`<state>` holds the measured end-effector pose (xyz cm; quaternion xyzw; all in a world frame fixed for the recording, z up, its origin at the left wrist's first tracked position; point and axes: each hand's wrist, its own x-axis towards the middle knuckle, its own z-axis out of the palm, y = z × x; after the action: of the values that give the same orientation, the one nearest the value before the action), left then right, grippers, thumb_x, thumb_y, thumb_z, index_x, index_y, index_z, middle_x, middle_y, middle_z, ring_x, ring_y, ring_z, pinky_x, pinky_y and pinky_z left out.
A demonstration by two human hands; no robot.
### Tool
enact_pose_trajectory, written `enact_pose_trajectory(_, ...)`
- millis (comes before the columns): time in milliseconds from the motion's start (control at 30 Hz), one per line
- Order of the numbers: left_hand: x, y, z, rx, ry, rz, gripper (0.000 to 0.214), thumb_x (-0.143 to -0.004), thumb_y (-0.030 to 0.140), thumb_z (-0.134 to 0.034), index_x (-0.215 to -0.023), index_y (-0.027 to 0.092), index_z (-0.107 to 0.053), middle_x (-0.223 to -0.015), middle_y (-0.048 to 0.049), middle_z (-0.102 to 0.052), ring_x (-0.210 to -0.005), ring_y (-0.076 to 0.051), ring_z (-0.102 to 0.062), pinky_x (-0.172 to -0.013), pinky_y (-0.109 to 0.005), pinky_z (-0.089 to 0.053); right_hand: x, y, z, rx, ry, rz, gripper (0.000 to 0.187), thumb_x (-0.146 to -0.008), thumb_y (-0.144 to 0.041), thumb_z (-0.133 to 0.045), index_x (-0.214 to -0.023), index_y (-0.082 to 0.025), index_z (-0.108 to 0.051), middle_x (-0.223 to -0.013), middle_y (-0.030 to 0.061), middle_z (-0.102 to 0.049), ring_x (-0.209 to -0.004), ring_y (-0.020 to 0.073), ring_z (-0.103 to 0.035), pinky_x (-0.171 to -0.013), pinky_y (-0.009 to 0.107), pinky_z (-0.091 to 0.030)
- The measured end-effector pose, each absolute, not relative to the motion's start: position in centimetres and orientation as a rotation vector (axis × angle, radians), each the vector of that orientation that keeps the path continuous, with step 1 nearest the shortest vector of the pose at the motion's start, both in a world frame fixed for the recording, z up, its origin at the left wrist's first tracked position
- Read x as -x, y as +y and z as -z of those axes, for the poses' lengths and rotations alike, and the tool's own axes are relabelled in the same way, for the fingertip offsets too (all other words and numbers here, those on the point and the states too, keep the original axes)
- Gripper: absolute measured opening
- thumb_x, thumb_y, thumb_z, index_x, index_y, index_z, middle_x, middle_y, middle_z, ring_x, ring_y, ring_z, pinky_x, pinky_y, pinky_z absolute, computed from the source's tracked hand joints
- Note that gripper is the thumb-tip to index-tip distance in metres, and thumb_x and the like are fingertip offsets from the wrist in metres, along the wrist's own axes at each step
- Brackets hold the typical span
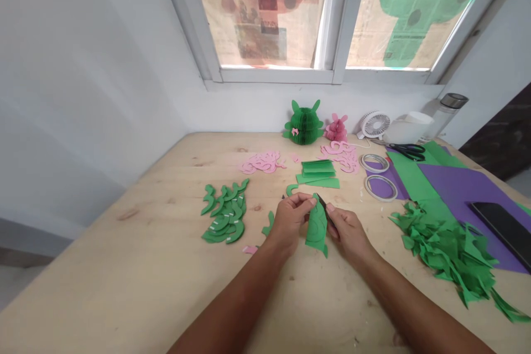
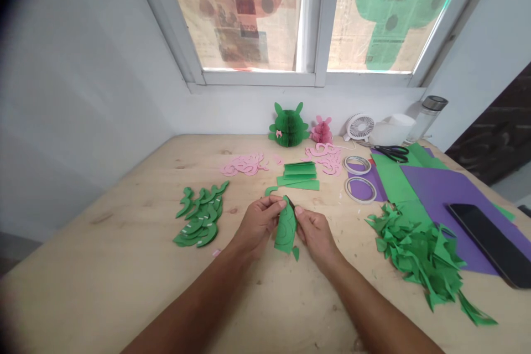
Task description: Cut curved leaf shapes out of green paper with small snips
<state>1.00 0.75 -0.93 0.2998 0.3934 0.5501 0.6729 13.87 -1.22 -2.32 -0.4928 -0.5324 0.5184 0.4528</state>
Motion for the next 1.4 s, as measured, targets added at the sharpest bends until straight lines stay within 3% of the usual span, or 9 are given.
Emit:
enact_pose_trajectory(933,-0.89,0.51,0.75,-0.668,0.887,-1.221,0.024,-0.053,0.029,-0.077,-0.063,0.014,-0.062,-0.057,0.0009,-0.058,-0.051,-0.010,-0.052,-0.052,-0.022,-0.040,-13.82,-1.16,2.17,1.240,-1.264,-1.272,0.052,-0.080,-0.058,-0.046,-0.047,-0.021,-0.031,-0.041,-0.0073,-0.025,-0.040,0.0077,-0.018,-0.041,0.024,-0.013)
enact_pose_trajectory(1400,-0.66,0.45,0.69,-0.683,0.897,-1.146,0.025,-0.053,0.029,-0.078,-0.063,0.014,-0.060,-0.056,0.0016,-0.057,-0.050,-0.009,-0.051,-0.051,-0.022,-0.040,-14.19,-1.15,2.01,1.104,-1.113,-1.369,0.041,-0.079,-0.054,-0.051,-0.063,-0.016,-0.054,-0.041,-0.0076,-0.031,-0.039,0.0075,-0.022,-0.040,0.024,-0.014)
